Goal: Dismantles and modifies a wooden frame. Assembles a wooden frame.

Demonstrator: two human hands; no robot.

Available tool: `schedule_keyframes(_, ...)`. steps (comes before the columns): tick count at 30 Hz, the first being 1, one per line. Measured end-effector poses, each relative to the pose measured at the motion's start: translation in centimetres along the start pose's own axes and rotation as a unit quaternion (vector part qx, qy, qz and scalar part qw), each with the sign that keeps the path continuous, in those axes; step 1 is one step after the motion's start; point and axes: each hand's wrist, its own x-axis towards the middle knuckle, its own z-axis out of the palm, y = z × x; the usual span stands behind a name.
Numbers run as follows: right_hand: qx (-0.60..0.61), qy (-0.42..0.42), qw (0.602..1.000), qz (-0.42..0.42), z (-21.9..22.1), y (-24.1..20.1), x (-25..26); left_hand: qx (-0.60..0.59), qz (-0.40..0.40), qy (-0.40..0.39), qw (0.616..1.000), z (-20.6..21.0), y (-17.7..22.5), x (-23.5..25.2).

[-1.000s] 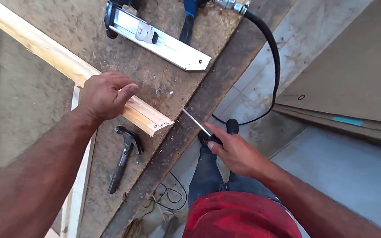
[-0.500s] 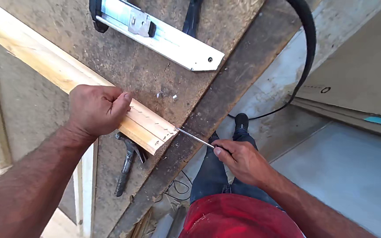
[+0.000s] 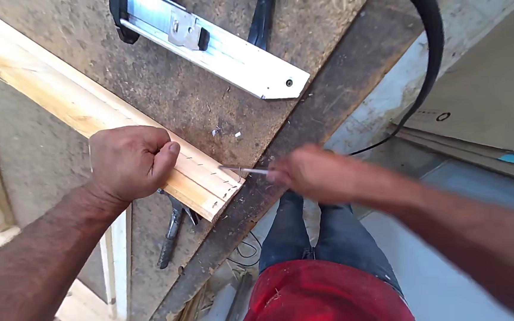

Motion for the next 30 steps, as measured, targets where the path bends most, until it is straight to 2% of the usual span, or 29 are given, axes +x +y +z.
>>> schedule_keyframes(2, -0.136, -0.045, 0.989, 0.025, -5.3, -3.0, 1.0, 0.011, -0.001, -0.014, 1.0, -0.2, 0.2, -0.2)
schedule_keyframes(5, -0.157, 0.016, 0.987, 0.011, -6.9, -5.6, 0.0, 0.011, -0.024, -0.016, 1.0, -0.5, 0.2, 0.4)
schedule_keyframes(7, -0.079, 0.072, 0.994, -0.018, -4.0, -4.3, -2.0, 0.007, -0.034, -0.003, 0.999, -0.4, 0.1, 0.4)
schedule_keyframes(10, 0.088, 0.158, 0.984, 0.0, 3.2, -1.1, -6.2, -0.006, -0.037, 0.005, 0.999, -0.3, 0.1, 0.2)
schedule_keyframes(13, 0.219, 0.171, 0.96, 0.034, 8.9, 0.6, -8.7, -0.013, -0.037, 0.014, 0.999, -0.1, 0.0, 0.3)
schedule_keyframes(15, 0.244, 0.167, 0.955, 0.027, 10.2, 0.7, -8.7, -0.009, -0.041, 0.012, 0.999, -0.2, 0.1, 0.3)
schedule_keyframes(19, 0.22, 0.157, 0.963, 0.006, 9.8, 0.9, -7.9, -0.005, -0.043, 0.004, 0.999, -0.2, 0.1, 0.5)
schedule_keyframes(21, 0.259, 0.121, 0.958, 0.02, 9.3, 0.9, -7.8, -0.008, -0.043, 0.007, 0.999, -0.1, 0.0, 0.4)
schedule_keyframes(23, 0.364, 0.034, 0.929, 0.062, 8.0, 0.6, -7.7, -0.009, -0.043, 0.011, 0.999, -0.1, 0.1, 0.4)
schedule_keyframes(26, 0.537, -0.077, 0.833, 0.112, 7.3, -0.4, -7.4, -0.005, -0.049, 0.015, 0.999, -0.1, 0.2, 0.5)
schedule_keyframes(28, 0.597, -0.064, 0.792, 0.106, 10.2, -1.9, -7.6, -0.007, -0.056, 0.018, 0.998, 0.0, 0.3, 0.3)
schedule_keyframes(30, 0.649, 0.004, 0.758, 0.068, 14.9, -4.3, -6.8, -0.007, -0.062, 0.027, 0.998, 0.1, 0.5, 0.4)
